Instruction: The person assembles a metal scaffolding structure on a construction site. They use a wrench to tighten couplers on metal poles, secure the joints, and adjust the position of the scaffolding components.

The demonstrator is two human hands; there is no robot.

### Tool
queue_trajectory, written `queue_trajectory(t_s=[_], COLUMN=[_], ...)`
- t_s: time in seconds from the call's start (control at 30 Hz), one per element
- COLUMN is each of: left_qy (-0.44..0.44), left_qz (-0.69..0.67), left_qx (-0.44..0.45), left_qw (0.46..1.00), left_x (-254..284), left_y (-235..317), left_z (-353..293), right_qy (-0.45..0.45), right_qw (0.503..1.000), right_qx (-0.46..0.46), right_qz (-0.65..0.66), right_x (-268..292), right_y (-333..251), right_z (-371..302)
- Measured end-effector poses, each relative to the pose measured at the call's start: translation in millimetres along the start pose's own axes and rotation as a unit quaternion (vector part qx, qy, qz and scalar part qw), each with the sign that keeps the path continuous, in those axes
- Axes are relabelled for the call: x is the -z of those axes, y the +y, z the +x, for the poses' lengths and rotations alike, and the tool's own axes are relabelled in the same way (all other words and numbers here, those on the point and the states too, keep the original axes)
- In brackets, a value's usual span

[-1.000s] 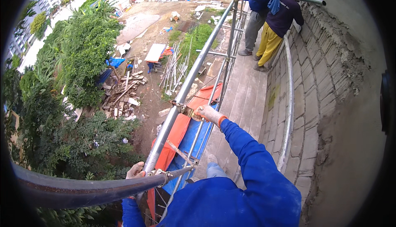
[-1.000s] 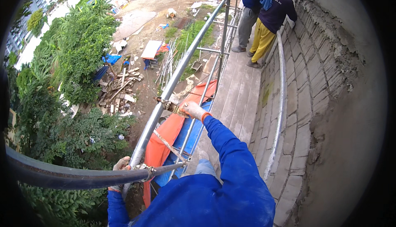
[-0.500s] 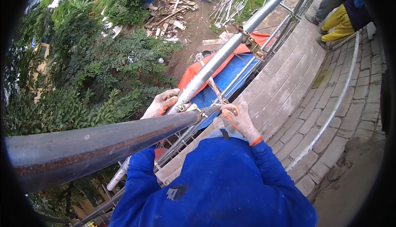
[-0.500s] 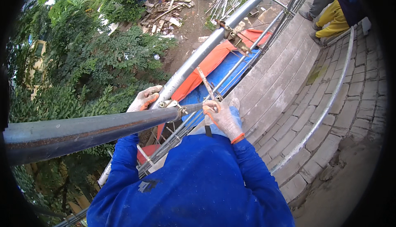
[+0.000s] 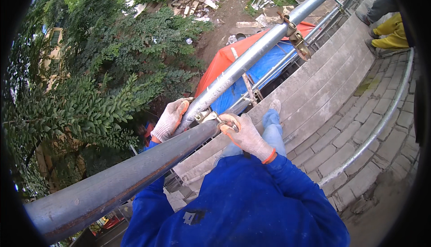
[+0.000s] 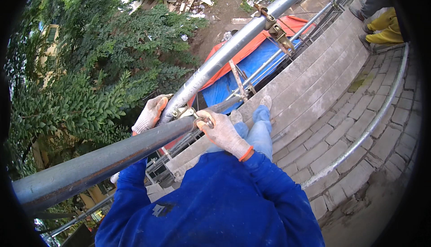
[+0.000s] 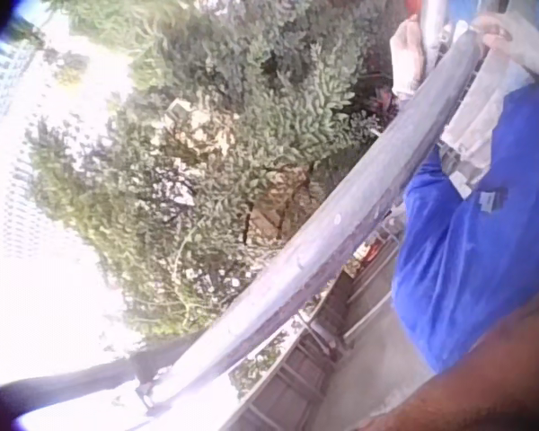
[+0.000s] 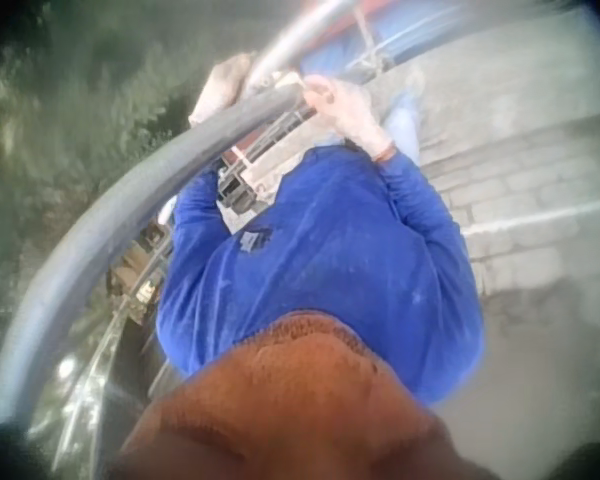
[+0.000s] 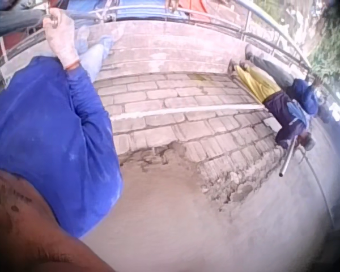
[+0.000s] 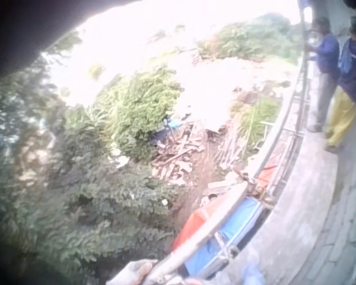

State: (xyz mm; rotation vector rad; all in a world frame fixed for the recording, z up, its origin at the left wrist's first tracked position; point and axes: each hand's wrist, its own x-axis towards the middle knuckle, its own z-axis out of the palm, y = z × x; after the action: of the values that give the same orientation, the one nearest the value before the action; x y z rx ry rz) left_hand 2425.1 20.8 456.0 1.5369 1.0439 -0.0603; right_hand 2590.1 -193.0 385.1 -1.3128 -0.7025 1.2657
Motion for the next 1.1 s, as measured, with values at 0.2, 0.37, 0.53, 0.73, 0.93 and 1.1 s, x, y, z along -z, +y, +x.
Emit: queue_trajectory(t_s=[0.2, 0.37, 0.53, 0.73, 0.93, 1.1], left_qy=[0.081, 0.035, 0.018, 0.014, -0.131, -0.167], left_qz=[0.11, 0.11, 0.063, 0.082, 0.041, 0.035], left_qx=[-0.049, -0.022, -0.032, 0.014, 0.139, 0.042], left_qw=[0.989, 0.993, 0.997, 0.996, 0.981, 0.984], left_x=[-4.1, 2.0, 8.1, 24.0, 53.3, 53.9], left_y=[-8.9, 5.7, 9.1, -9.1, -80.0, -82.8], left_z=[4.2, 6.0, 16.4, 45.6, 83.7, 87.8], right_qy=[-0.018, -0.048, -0.04, -0.072, -0.067, 0.071], right_qw=[0.982, 0.996, 0.997, 0.994, 0.967, 0.963], right_qx=[0.046, -0.05, -0.046, -0.037, 0.013, -0.149], right_qz=[-0.181, -0.05, -0.05, -0.074, -0.247, 0.212], right_x=[4.8, 4.8, 0.2, 32.1, 38.2, 40.4], right_y=[-14.1, -9.7, 0.9, -15.9, -45.7, 26.5], right_z=[5.0, 13.5, 18.8, 54.4, 102.7, 86.4])
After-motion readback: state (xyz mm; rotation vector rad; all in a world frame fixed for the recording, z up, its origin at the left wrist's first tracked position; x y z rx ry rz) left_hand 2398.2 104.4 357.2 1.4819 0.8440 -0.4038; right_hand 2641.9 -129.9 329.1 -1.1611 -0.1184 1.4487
